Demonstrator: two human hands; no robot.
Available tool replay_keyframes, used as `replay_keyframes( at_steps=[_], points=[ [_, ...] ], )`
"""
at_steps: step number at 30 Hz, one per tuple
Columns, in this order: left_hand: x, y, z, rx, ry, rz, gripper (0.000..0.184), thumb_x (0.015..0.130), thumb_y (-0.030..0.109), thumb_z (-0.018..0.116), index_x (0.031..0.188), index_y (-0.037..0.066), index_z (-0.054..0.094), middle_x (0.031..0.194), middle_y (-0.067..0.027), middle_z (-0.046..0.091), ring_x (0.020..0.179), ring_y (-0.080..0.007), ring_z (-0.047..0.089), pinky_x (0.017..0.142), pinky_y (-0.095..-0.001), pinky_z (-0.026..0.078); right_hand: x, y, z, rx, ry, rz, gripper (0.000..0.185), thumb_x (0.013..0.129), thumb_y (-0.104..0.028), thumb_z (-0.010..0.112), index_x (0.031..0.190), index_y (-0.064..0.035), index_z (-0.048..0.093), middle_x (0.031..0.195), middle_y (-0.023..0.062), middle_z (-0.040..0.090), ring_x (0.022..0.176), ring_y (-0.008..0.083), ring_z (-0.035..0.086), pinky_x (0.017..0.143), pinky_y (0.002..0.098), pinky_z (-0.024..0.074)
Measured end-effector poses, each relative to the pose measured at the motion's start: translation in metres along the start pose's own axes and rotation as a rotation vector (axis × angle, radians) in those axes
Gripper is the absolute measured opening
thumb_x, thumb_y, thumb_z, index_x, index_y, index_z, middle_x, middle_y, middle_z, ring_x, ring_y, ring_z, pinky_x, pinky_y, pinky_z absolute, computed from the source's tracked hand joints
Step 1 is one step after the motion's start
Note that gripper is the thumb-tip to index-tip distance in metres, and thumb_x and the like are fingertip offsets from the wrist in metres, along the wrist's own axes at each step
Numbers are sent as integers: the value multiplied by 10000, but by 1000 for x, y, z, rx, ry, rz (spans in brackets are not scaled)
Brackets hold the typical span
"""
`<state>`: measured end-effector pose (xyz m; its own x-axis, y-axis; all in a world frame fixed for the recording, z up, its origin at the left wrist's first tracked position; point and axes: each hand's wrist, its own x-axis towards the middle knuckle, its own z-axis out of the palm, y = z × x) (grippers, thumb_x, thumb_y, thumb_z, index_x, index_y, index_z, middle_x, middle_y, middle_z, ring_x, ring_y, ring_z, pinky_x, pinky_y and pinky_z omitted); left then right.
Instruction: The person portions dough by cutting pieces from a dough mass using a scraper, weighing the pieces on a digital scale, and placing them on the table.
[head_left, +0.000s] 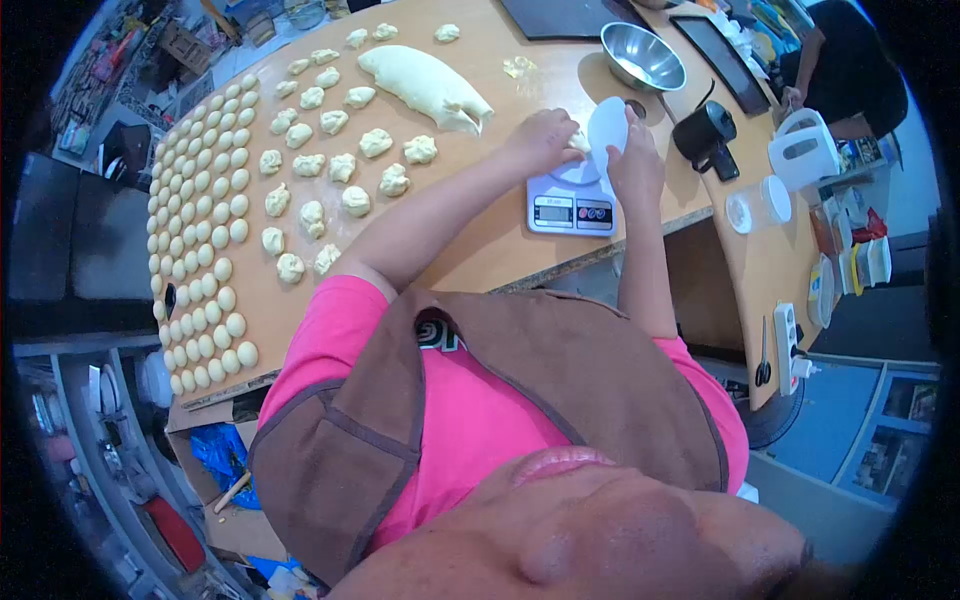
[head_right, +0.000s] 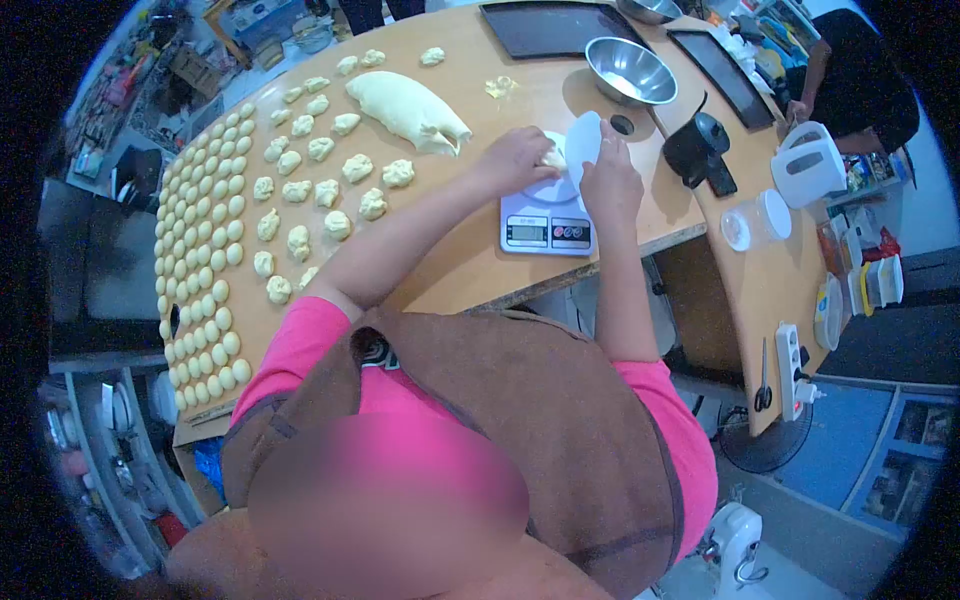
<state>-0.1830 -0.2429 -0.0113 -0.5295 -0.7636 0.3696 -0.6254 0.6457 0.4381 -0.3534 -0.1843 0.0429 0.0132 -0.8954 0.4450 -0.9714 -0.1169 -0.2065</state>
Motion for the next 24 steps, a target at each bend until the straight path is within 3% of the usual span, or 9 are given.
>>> replay_keyframes(
  at_steps=[3,5,10,13,16,17,19,21,24],
  points=[
    [2,-2,-5,-21,83,136,461,814,291,719,1185,60,571,966,-128,617,960,-280,618,822,-385,506,-3,-3,-2,-4,-42,55,652,805,-144,680,1393,-88,405,1241,136,563,974,339,642,783,430,543],
    [1,14,-29,-488,179,-160,383,845,223,698,1168,63,570,939,-99,615,925,-210,625,795,-341,512,-3,3,4,-14,-32,51,666,804,-144,684,1403,-94,399,1211,140,571,980,342,639,778,434,539],
    [27,-53,-120,-1137,598,-285,363,869,51,620,1212,41,504,1012,-81,613,892,-161,612,794,-290,513,-5,9,4,66,-66,81,699,800,-122,680,1430,-104,377,1242,151,560,1063,342,598,849,432,506],
    [38,-79,-229,-924,1125,269,360,854,13,670,1164,5,488,1079,-84,591,944,-159,598,853,-276,497,-4,9,2,73,-35,51,696,796,-131,678,1426,-105,381,1209,142,567,999,348,626,793,438,526],
    [31,-55,-299,-140,1598,628,440,814,98,754,1154,-11,497,1116,-103,555,1016,-170,535,914,-316,457,-6,11,4,111,-27,51,687,794,-124,678,1419,-100,391,1227,138,564,1015,347,619,804,435,524],
    [23,-60,-320,581,1719,549,390,823,156,745,1120,14,535,1083,-100,573,1012,-234,531,917,-373,439,-7,13,5,137,-12,35,685,794,-120,678,1417,-98,394,1239,135,563,1026,344,615,809,433,523],
    [23,-93,-326,930,1556,454,343,824,212,736,1080,48,576,1059,-84,595,1009,-300,538,906,-422,431,-10,11,3,157,7,36,696,786,-105,683,1418,-94,390,1257,134,558,1038,342,612,812,430,524],
    [57,-168,-298,689,1426,372,294,856,284,698,1061,91,610,1078,-51,628,1049,-325,544,917,-447,414,-9,11,1,184,-49,66,707,779,-93,690,1419,-100,389,1259,134,557,1052,341,608,823,427,520],
    [62,-260,-199,718,255,-443,678,866,538,596,1388,149,409,1455,-116,375,1341,-361,329,1078,-487,293,-8,10,1,181,-46,62,711,775,-95,697,1418,-109,393,1251,130,564,1063,337,602,834,429,514]
  ],
)
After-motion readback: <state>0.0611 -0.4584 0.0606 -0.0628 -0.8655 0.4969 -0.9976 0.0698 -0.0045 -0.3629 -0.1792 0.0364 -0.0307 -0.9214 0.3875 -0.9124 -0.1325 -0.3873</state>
